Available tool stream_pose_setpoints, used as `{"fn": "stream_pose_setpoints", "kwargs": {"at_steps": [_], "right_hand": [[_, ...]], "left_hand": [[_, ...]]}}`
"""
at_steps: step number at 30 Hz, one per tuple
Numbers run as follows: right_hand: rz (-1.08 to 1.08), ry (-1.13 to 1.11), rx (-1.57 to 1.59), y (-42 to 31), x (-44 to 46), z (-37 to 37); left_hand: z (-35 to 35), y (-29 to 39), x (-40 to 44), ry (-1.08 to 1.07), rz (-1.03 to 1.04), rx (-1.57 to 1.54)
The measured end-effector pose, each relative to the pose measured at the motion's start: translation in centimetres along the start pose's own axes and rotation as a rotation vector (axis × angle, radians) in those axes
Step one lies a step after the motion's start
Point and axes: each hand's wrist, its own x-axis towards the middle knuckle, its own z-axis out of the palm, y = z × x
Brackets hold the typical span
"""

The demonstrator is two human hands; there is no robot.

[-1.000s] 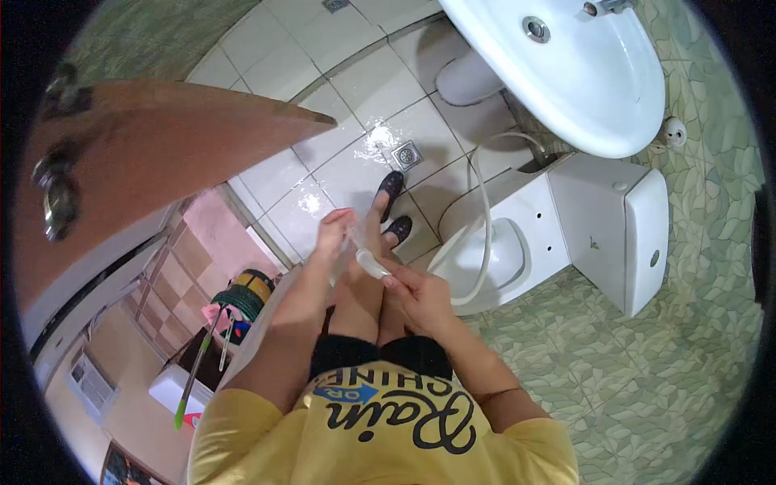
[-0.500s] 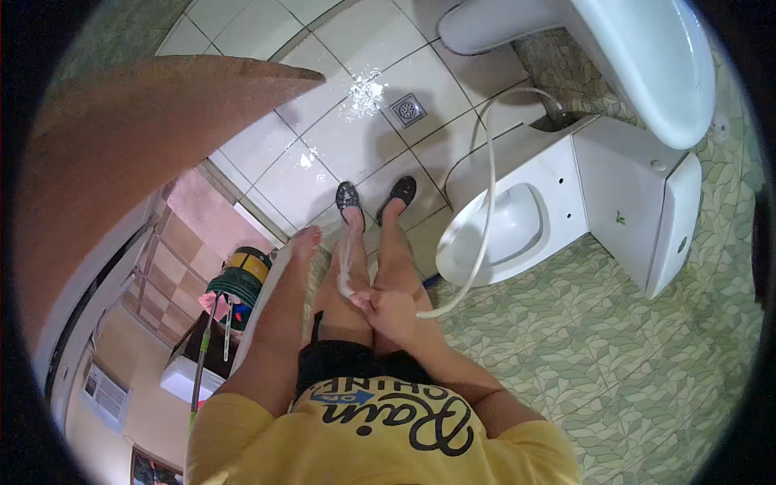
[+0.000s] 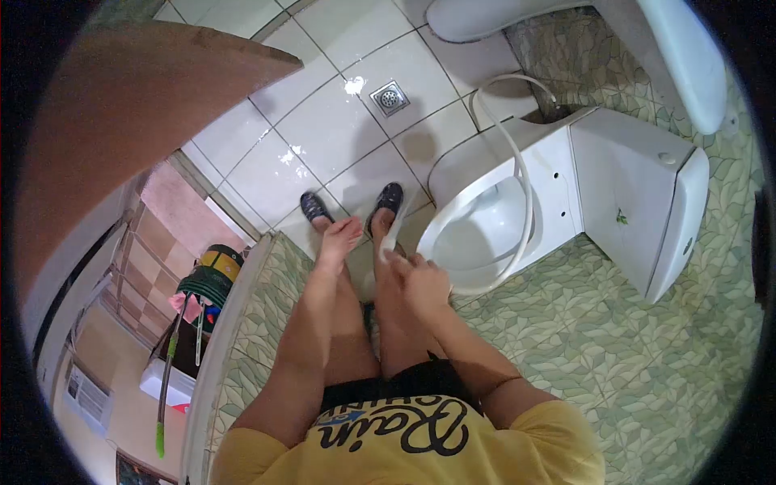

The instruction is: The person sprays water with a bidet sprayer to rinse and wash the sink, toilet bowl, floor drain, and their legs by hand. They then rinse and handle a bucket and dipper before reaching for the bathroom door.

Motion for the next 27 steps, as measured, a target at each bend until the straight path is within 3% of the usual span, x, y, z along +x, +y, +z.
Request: {"fn": "stream_pose_setpoints", "kwargs": {"at_steps": [2,3,5,8,10,11,14,16,20,23,27], "right_hand": [[-0.266,-0.149,-0.05,0.4,-2.7,1.1],[-0.273,-0.162,-0.048,0.1,-4.0,1.2],[-0.427,-0.399,0.223,-1.3,-5.7,1.0],[-0.489,-0.368,0.264,-2.7,-5.4,0.3],[-0.49,-0.286,0.282,-2.2,-4.9,1.2],[-0.48,-0.204,0.298,-2.0,-4.7,1.9],[-0.356,-0.225,0.283,-0.6,-3.5,0.9],[-0.338,-0.196,0.242,-0.1,-2.3,-1.0],[-0.385,-0.03,0.3,1.0,-2.2,-0.7],[-0.498,-0.039,0.39,-0.2,-3.7,-3.0],[-0.468,-0.096,0.385,-0.8,-4.9,-3.1]], "left_hand": [[0.2,-1.6,0.4,-0.003,0.017,-0.042],[-0.1,-2.1,0.2,-0.002,0.047,-0.038],[-2.0,-4.0,0.1,0.025,0.082,-0.042],[-7.5,-9.8,2.1,0.042,0.138,-0.133],[-9.4,-11.0,1.1,0.298,-0.006,0.028],[-10.1,-11.0,0.5,0.302,-0.001,0.027],[-11.0,-9.6,-0.8,0.321,-0.049,0.043],[-11.3,-9.4,-0.8,0.227,-0.019,-0.075],[-6.3,-6.1,-1.0,0.23,0.03,-0.082],[-3.4,-4.8,0.0,0.154,0.074,-0.284],[-1.4,-5.3,1.1,0.054,0.076,-0.416]]}}
